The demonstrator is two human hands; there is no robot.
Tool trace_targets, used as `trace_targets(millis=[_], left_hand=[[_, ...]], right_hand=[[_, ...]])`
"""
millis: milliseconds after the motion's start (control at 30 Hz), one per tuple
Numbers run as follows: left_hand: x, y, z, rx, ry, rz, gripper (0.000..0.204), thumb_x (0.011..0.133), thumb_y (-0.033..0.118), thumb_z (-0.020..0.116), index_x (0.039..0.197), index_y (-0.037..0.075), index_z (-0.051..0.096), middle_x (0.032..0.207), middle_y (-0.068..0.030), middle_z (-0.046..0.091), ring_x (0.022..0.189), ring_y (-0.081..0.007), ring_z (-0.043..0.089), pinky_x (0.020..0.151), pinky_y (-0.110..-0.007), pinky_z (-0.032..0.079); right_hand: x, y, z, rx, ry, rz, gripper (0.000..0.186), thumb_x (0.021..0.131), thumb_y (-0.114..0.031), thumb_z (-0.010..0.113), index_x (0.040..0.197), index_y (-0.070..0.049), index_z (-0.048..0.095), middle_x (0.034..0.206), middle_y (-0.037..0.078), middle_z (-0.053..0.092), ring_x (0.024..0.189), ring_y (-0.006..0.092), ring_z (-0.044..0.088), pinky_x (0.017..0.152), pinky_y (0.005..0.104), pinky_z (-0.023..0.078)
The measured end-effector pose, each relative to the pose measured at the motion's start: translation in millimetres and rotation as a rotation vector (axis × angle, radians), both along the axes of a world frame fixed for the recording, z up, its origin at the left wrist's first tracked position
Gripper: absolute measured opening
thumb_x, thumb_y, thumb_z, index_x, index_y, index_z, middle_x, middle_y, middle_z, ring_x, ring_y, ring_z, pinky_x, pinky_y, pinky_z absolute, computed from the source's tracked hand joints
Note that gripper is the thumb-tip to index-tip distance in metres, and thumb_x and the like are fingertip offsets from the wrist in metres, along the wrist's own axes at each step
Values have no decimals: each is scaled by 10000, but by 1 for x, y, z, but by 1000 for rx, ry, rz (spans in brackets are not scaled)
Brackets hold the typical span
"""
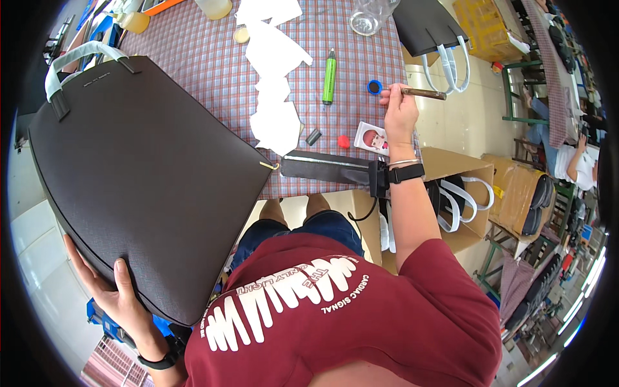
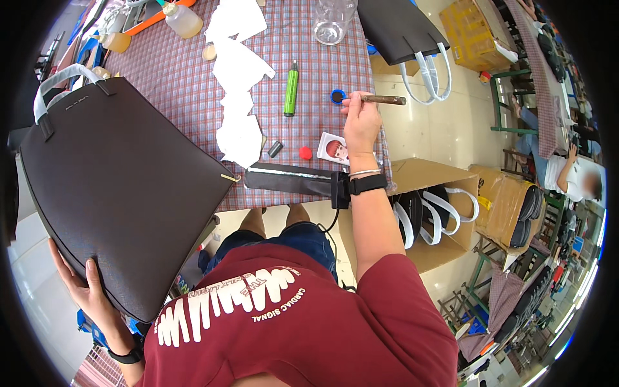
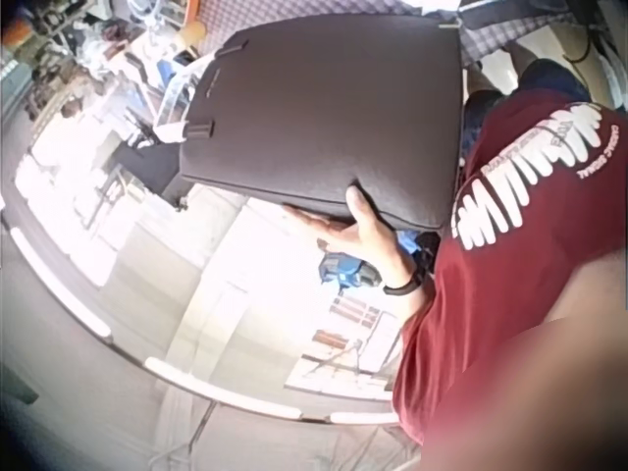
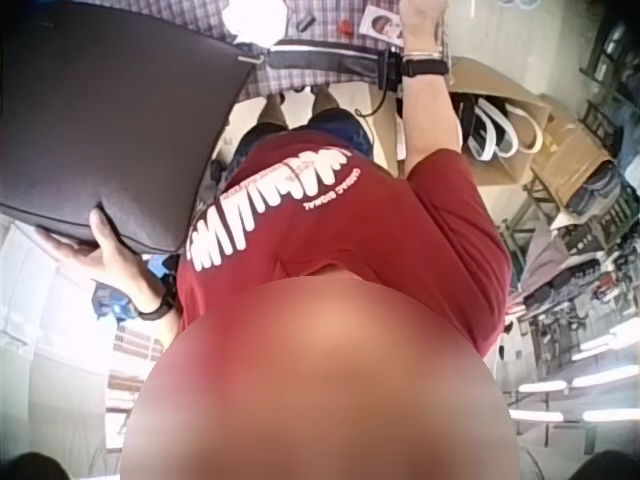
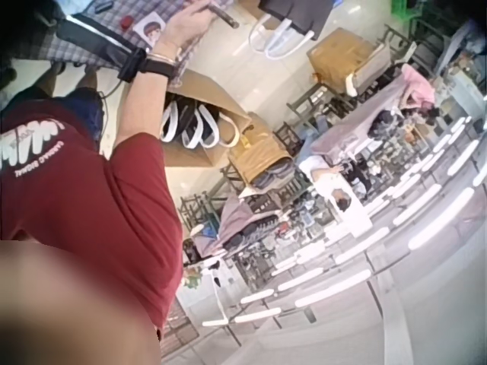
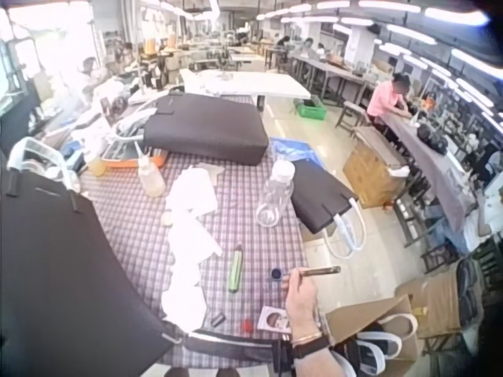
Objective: Inspecting, cleaning, and marking leather bags in a factory workshop.
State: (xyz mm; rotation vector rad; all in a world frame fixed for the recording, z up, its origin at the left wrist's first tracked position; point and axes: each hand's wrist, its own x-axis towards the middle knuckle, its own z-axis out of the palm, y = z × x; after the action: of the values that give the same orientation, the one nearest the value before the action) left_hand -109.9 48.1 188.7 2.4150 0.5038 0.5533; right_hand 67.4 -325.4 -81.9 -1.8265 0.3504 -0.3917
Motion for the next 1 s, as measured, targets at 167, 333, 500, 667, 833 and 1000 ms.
trace_targets(millis=[167, 333, 500, 667, 833, 1000], left_hand=[[1, -1, 1, 16, 9, 2, 631, 837, 32, 530, 1407, 23, 261, 1447, -138, 281, 1309, -242, 308, 1069, -348, 241], [0, -3, 1, -42, 2, 1, 642, 838, 14, 518, 1415, 24, 238, 1434, -150, 295, 1283, -231, 341, 1054, -332, 258], [2, -1, -4, -70, -7, -49, 650, 844, 17, 527, 1420, 24, 223, 1431, -153, 298, 1265, -223, 362, 1042, -323, 279], [0, -6, 0, -59, -7, -23, 646, 844, 17, 528, 1418, 27, 231, 1438, -149, 288, 1270, -222, 360, 1044, -330, 285], [-3, -3, 1, -61, -8, -25, 649, 843, 15, 531, 1418, 31, 231, 1440, -147, 285, 1267, -221, 364, 1042, -329, 288], [-5, -1, 0, -2, 24, -25, 657, 842, 24, 540, 1419, 31, 225, 1436, -154, 290, 1264, -221, 367, 1038, -327, 291]], right_hand=[[-1, 2, 1, -165, 20, 62, 214, 926, -175, 490, 938, 27, 559, 725, 94, 628, 591, 124, 598, 580, 261, 491], [-3, 3, 1, 28, -21, 63, 205, 937, -168, 472, 931, 18, 558, 717, 81, 627, 593, 111, 586, 587, 257, 487], [-51, 60, 30, 629, 222, 301, 207, 954, -198, 452, 882, -23, 537, 727, 75, 607, 558, 79, 524, 544, 201, 437], [-78, 122, 15, 793, 304, 481, 224, 958, -220, 441, 866, -35, 526, 663, 45, 559, 537, 78, 505, 520, 201, 417], [-73, 139, 4, 767, 389, 568, 224, 957, -225, 450, 869, -34, 527, 713, 68, 581, 569, 99, 507, 546, 217, 425], [-73, 144, 4, 697, 402, 585, 226, 957, -227, 450, 869, -32, 522, 698, 51, 564, 557, 93, 502, 543, 222, 424]])
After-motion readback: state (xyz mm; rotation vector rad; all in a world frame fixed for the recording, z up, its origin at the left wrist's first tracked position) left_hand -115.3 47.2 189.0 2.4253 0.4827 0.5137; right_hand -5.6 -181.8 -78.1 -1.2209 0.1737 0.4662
